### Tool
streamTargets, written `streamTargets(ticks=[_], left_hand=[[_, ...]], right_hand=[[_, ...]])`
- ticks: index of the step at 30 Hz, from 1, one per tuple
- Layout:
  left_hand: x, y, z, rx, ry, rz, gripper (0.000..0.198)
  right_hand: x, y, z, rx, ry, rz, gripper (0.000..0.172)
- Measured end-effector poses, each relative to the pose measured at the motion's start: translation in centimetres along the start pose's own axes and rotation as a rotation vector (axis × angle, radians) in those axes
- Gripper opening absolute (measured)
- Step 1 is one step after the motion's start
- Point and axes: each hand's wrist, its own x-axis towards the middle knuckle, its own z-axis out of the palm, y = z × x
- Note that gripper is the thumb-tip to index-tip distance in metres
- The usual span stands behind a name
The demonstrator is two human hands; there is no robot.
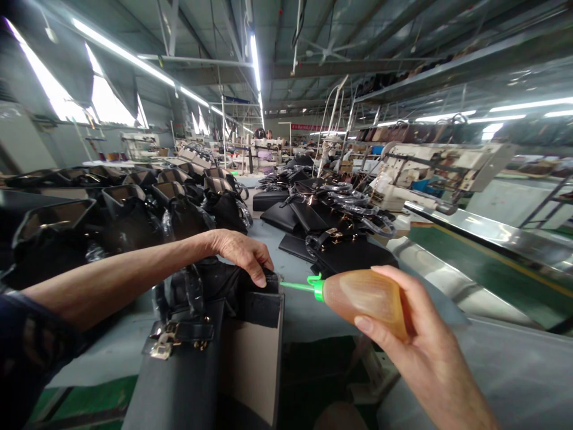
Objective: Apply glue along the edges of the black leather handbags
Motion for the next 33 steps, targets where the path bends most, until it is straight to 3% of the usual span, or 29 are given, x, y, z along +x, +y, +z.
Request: streamTargets(ticks=[6,16,33], left_hand=[[0.0,0.0,0.0,-0.006,-0.009,0.019,0.022],[0.0,0.0,0.1,-0.019,-0.015,-0.008,0.023],[-0.3,1.3,0.3,0.13,0.037,-0.002,0.021]], right_hand=[[-0.2,0.0,-0.3,0.0,-0.041,0.012,0.049],[0.9,-1.0,0.0,-0.008,0.031,0.003,0.047],[-0.1,-0.2,-1.0,0.02,-0.082,0.045,0.048]])
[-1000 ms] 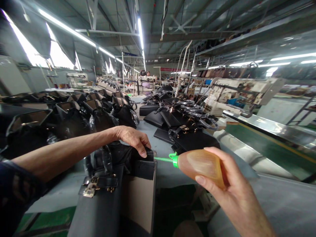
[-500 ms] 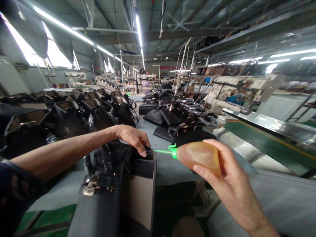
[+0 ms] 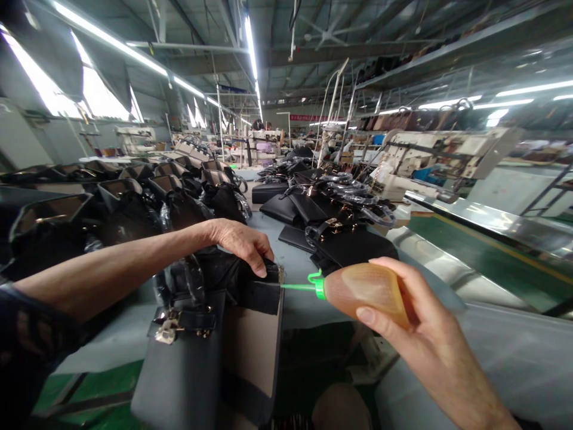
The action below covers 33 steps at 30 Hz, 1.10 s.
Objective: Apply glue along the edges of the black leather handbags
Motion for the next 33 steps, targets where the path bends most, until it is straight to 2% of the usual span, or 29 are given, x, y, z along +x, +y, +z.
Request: streamTargets(ticks=[13,25,33], left_hand=[[-0.4,0.9,0.0,0.087,0.02,0.028,0.022],[-0.2,0.9,0.1,0.089,0.03,-0.006,0.02],[-0.4,1.1,0.0,0.112,0.035,-0.002,0.021]], right_hand=[[-0.4,0.6,0.0,0.026,-0.034,0.063,0.048],[-1.2,0.7,-0.2,0.001,-0.044,0.083,0.049],[-0.5,0.5,0.0,0.004,0.01,0.074,0.047]])
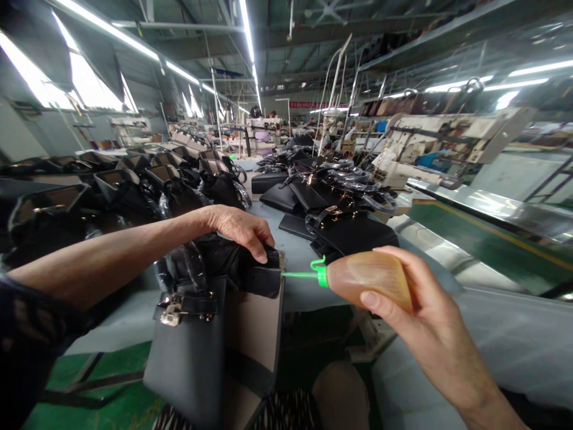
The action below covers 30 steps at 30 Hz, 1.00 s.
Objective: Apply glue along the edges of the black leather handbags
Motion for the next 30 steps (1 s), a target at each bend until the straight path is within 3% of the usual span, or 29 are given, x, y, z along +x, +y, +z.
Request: streamTargets(ticks=[23,30], left_hand=[[0.2,-0.5,-0.1,0.05,0.021,0.019,0.024],[0.0,-0.4,0.1,-0.035,-0.002,-0.01,0.027]], right_hand=[[-1.0,0.1,0.0,-0.008,-0.078,0.045,0.05],[-1.7,0.2,-0.1,-0.045,-0.122,0.067,0.049]])
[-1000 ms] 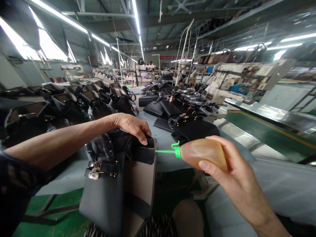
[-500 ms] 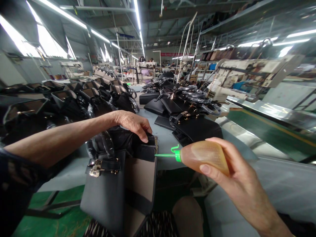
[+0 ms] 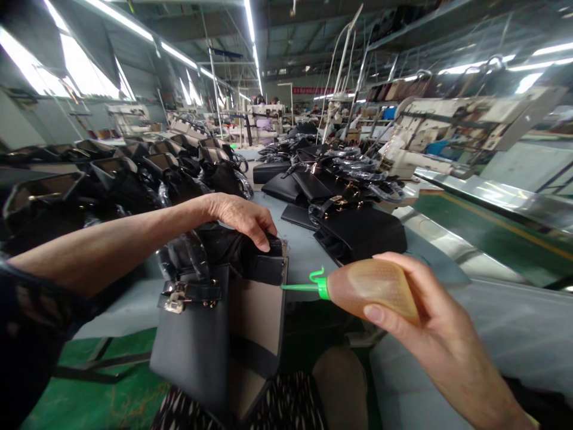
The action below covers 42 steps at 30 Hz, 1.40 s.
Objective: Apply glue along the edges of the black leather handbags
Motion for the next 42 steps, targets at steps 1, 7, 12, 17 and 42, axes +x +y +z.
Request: streamTargets(ticks=[1,7,12,17,42], left_hand=[[0.0,0.0,0.0,0.001,-0.004,0.001,0.027],[0.0,-0.1,-0.3,0.052,0.033,0.018,0.027],[0.1,-0.4,-0.2,-0.033,-0.04,0.006,0.026],[0.2,-0.4,-0.2,-0.055,-0.049,-0.005,0.023],[0.2,0.5,0.1,0.022,0.021,-0.028,0.024]], right_hand=[[-0.1,0.0,0.0,-0.002,-0.004,0.009,0.05],[-0.5,0.1,0.1,0.009,-0.004,0.041,0.053],[-1.0,0.0,0.1,0.044,-0.014,0.059,0.052],[-1.4,0.2,0.2,0.016,-0.022,0.055,0.052],[-4.4,1.8,0.4,0.009,-0.127,0.059,0.048]])
